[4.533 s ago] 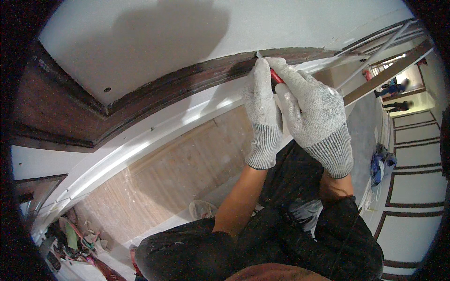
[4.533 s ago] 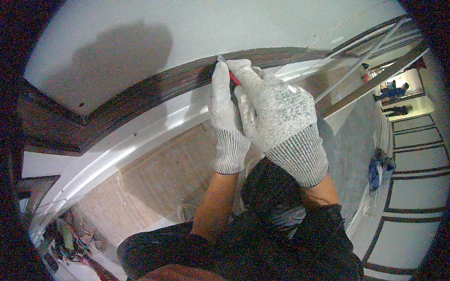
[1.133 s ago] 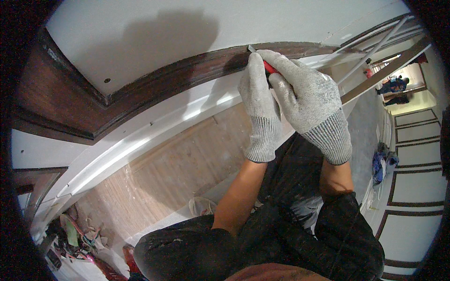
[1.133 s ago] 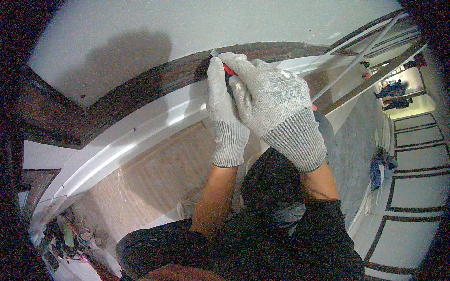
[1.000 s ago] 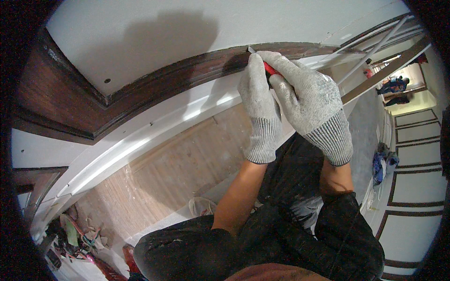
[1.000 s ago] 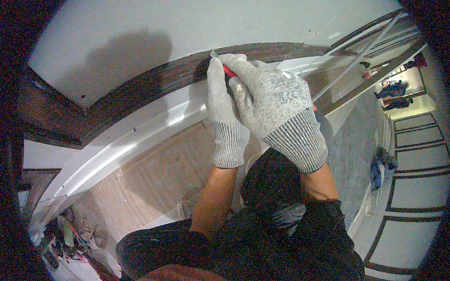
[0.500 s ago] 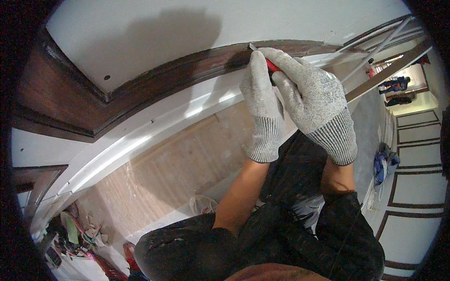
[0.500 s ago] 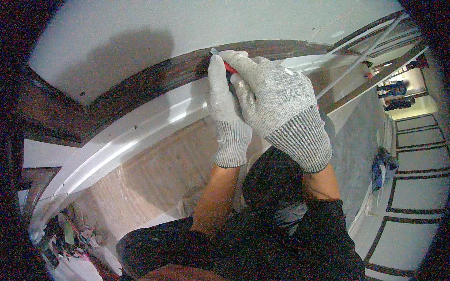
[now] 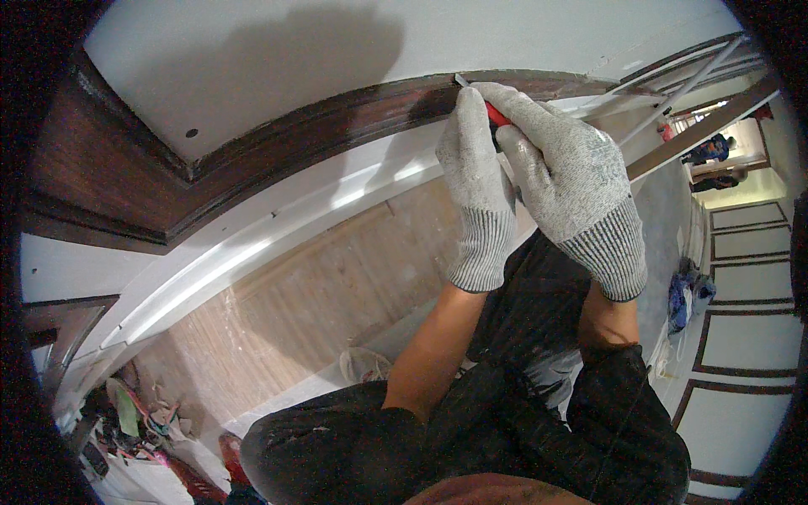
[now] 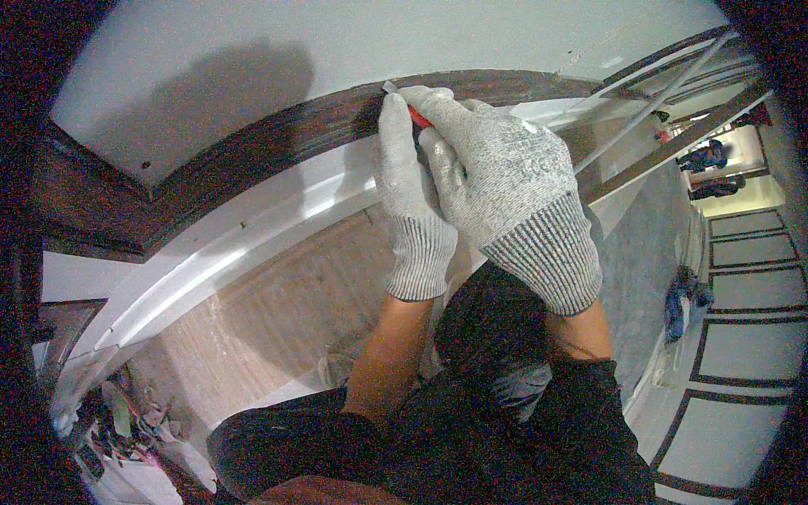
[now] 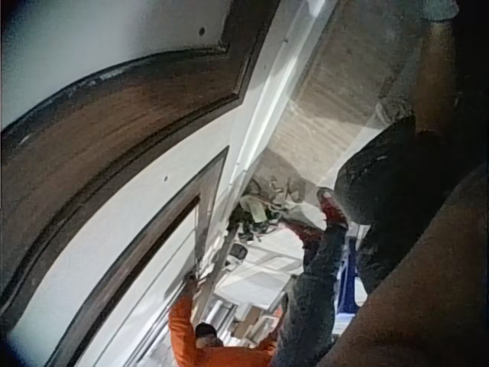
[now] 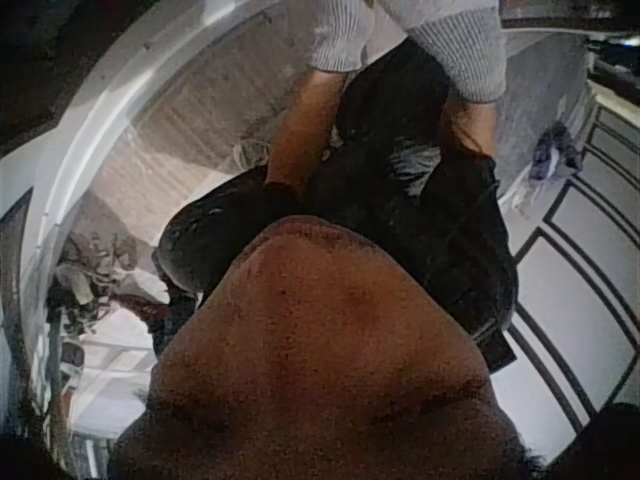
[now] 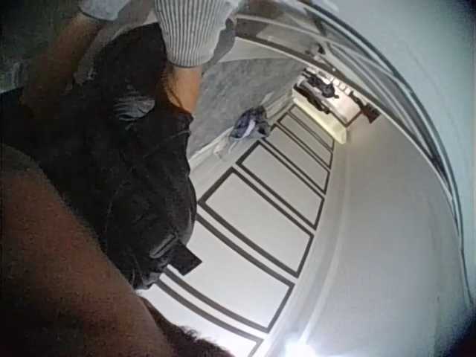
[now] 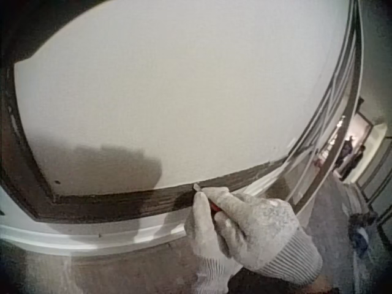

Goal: The person uses a utility knife to trim excess material from the edge of a wall molding while kneeling on the floor.

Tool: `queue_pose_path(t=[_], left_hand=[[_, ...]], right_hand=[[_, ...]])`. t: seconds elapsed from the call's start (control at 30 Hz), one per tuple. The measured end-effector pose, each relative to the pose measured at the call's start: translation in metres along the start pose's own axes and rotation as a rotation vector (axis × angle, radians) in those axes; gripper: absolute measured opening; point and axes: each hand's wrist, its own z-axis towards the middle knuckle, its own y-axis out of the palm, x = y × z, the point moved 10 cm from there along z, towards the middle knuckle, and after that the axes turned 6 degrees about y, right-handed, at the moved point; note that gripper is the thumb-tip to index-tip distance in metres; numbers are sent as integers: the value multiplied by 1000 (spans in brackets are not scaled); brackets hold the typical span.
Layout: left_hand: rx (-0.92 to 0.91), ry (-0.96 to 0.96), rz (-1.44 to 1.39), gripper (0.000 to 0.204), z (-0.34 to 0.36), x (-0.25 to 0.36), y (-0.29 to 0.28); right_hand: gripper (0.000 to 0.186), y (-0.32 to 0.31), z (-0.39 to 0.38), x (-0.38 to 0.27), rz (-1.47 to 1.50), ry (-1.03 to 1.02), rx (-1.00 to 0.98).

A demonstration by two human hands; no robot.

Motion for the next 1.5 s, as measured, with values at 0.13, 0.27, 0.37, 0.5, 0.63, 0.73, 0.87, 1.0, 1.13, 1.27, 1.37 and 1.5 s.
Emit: queue_pose_path(t=[0.13,0.27,0.37,0.5,0.63,0.73,0.87,1.0,1.13,1.27,1.37,1.5], left_hand=[[-24,-32,-29,42,1,-4,-4],[-65,-79,-43,43,-3,-4,2],[-59,-30,4,39,-1,1,3],[33,-77,-80,39,-4,3,3],[-36,15,51,38,-1,9,6],[-72,84,169,38,-1,17,6],[-7,156,235,38,10,34,-5],[166,200,331,34,18,56,-31],[345,447,446,41,22,104,-66],[346,557,425,34,21,115,-63],[139,630,429,34,28,98,-51],[-142,277,282,26,30,23,-26]], right_hand=[[37,0,1,-1,37,6,0],[37,-1,0,0,4,7,5],[37,2,3,2,8,59,-26],[37,4,0,2,-43,-12,0],[38,1,2,7,26,28,-10],[39,-1,-1,9,130,5,-37],[42,5,-8,16,295,-52,-119],[45,1,-12,12,414,-147,-98],[46,0,-9,15,598,-5,-162],[46,-4,-8,22,680,-18,-67],[45,3,-8,16,785,13,-98],[42,6,-9,10,815,-18,-181]])
